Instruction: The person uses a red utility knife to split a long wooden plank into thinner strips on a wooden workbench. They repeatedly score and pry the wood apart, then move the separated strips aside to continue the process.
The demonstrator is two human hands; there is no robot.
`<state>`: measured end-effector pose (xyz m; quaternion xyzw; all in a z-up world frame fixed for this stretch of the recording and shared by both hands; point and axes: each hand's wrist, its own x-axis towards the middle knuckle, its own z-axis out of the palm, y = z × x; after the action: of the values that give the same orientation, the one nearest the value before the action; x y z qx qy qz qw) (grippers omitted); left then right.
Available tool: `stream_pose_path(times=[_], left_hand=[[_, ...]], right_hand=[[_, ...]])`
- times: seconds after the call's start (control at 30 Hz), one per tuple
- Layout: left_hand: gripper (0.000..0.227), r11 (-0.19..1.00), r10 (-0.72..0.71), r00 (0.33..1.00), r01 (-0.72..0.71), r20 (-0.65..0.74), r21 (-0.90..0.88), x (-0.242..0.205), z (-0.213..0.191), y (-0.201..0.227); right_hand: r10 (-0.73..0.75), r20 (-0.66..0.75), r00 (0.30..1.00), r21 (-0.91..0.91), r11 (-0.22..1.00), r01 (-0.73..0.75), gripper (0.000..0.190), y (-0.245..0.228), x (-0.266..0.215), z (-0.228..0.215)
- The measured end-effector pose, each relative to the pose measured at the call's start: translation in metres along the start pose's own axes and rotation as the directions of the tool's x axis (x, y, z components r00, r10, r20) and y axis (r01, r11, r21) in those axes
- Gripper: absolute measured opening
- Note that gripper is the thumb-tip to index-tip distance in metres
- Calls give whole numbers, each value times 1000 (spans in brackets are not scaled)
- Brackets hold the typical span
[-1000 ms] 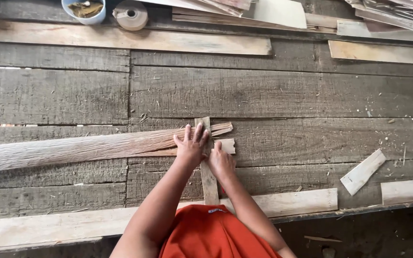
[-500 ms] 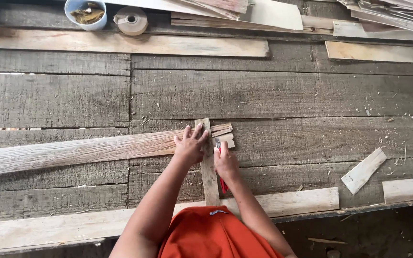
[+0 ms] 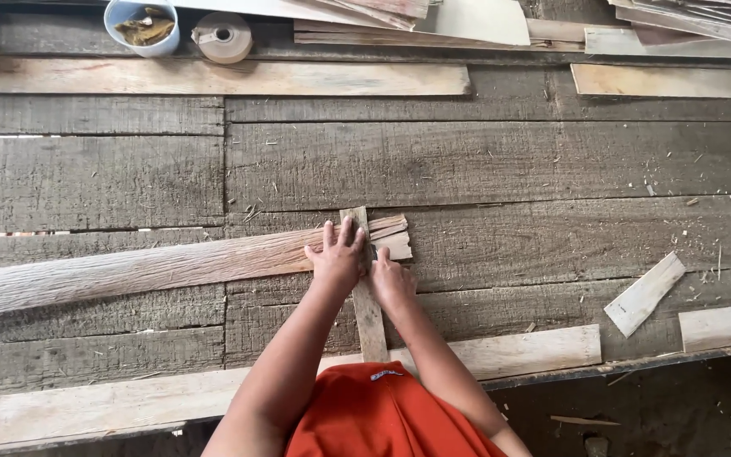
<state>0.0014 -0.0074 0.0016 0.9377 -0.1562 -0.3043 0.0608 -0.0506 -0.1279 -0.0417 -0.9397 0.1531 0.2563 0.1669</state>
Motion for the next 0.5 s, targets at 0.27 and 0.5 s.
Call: stream_pose_path(times=[0.27, 0.5], left_hand=[[66, 991, -83, 996, 81, -11, -107, 20, 24, 12], [60, 988, -74, 997, 73, -1, -136, 4, 0, 13]], right_hand=[[-25, 50, 998, -66, 997, 28, 29, -7, 0, -1], [-48, 79, 996, -31, 998, 50, 34, -10, -13, -5]])
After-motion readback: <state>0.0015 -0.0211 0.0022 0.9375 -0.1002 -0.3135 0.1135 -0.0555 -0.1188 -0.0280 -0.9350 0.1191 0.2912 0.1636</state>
